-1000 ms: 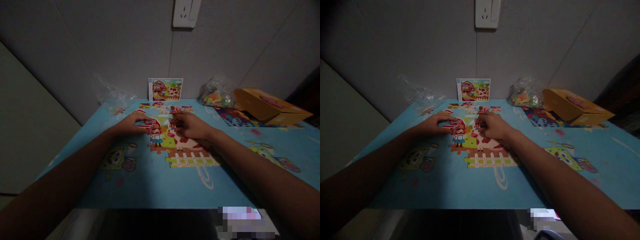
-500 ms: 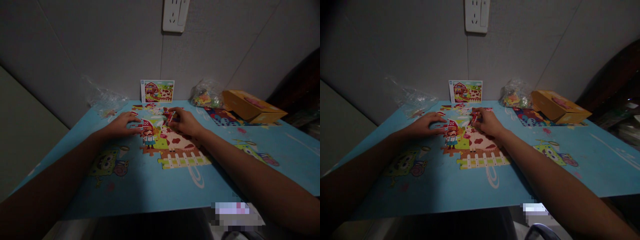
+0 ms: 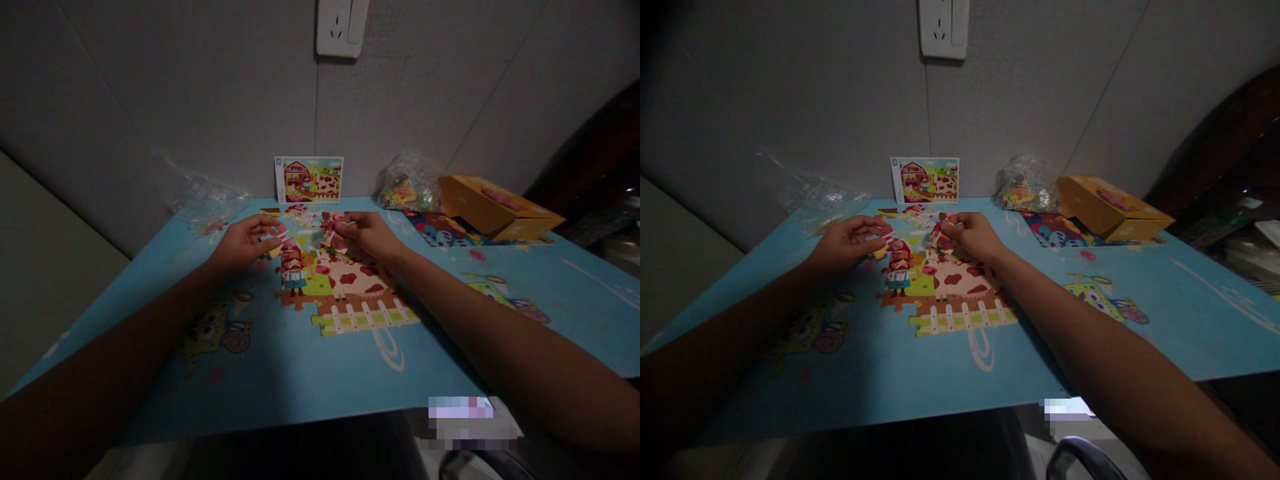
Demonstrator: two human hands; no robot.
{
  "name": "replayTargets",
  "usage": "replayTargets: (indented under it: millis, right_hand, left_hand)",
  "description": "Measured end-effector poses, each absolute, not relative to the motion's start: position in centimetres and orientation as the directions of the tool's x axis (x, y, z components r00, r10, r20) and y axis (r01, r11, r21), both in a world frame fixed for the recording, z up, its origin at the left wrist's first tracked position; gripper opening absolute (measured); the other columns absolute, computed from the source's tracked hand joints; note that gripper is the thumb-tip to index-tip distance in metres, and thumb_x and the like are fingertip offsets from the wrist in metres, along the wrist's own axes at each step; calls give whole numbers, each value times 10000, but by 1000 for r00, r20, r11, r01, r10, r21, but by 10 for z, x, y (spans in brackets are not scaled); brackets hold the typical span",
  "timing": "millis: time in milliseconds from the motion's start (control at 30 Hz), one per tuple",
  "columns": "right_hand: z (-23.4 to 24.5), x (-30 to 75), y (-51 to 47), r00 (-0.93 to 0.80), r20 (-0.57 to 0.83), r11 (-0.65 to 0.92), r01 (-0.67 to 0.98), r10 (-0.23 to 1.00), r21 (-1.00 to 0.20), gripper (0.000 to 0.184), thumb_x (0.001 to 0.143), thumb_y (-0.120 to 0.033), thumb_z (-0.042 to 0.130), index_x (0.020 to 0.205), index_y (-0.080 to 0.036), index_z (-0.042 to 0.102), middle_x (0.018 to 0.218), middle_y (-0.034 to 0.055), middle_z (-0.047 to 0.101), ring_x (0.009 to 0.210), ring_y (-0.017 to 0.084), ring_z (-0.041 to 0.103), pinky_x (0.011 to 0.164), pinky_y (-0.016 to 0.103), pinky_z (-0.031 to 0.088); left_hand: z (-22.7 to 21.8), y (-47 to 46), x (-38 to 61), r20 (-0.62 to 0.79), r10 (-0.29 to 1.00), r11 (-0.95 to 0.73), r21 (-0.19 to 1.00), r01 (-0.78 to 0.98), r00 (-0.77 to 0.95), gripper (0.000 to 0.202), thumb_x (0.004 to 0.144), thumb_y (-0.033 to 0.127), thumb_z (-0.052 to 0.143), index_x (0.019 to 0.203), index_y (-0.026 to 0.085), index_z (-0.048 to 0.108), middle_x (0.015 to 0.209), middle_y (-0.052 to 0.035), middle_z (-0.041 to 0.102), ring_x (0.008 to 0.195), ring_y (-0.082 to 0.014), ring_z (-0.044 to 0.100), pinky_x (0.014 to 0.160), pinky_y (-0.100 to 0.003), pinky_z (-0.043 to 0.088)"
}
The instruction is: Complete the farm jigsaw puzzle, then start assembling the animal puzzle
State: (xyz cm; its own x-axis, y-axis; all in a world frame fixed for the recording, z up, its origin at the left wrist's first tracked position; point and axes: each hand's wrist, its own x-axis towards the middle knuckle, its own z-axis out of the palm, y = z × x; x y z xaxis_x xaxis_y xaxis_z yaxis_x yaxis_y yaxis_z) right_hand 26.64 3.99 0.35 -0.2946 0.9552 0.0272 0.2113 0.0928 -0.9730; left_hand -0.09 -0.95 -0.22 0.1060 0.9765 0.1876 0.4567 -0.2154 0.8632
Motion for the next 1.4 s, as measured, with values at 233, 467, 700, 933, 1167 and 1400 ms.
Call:
replayTargets:
  millis: [233, 467, 700, 933, 1167, 1400]
  right_hand:
    - [0, 258, 30, -529, 31, 96, 95, 848, -991, 213, 741, -348, 718, 760, -174, 596, 461, -65, 476, 355, 57, 343, 340, 186, 250]
    - [0, 262, 37, -438, 213, 417, 448, 874, -791, 251, 827, -317, 607, 957, -137, 726, 749, 63, 712, 628, 171, 629, 611, 301, 508]
    - [-11, 322, 94, -277, 235, 339, 895, 932, -290, 596, 846, -316, 609, 1411, -152, 517, 1388, 176, 579, 1270, 350, 538, 1049, 553, 406]
    - [-19, 314, 98, -302, 211, 346, 912, 930, -220, 415, 886, -336, 510, 1277, -270, 636, 1330, 69, 636, 1238, 350, 523, 1025, 582, 389]
    - [-21, 314, 101, -233, 222, 285, 927, 947, -245, 329, 916, -305, 454, 1163, -219, 653, 1295, 96, 646, 1225, 352, 503, 1006, 542, 387]
    - [-28, 316, 106, -211, 290, 292, 917, 933, -273, 304, 904, -334, 502, 1145, -211, 638, 1237, 127, 657, 1188, 362, 509, 978, 537, 393]
  left_hand:
    - [-9, -14, 9, 211, 919, -349, 831, 433, 334, 653, 735, 513, 741, 1281, 179, 613, 1390, -154, 544, 1200, -320, 582, 927, -449, 560]
    - [-9, -27, 13, 232, 733, -661, 466, 588, 640, 884, 686, 623, 771, 1446, 279, 478, 1558, -152, 362, 1429, -380, 306, 1172, -583, 221]
    - [-10, -33, 16, 90, 710, -674, 375, 636, 699, 768, 758, 573, 716, 1439, 301, 487, 1606, -147, 268, 1462, -406, 240, 1153, -628, 202]
    - [-7, -34, 16, 98, 691, -699, 346, 626, 717, 743, 746, 416, 749, 1431, 281, 497, 1602, -156, 270, 1452, -416, 260, 1147, -632, 228]
    - [-2, -32, 9, 95, 677, -709, 351, 612, 730, 699, 800, 400, 715, 1445, 257, 483, 1602, -155, 267, 1455, -405, 258, 1148, -590, 274]
    - [-16, -15, -2, 163, 763, -635, 370, 678, 626, 521, 957, 413, 483, 1419, 177, 520, 1555, -181, 353, 1416, -337, 362, 1152, -532, 315]
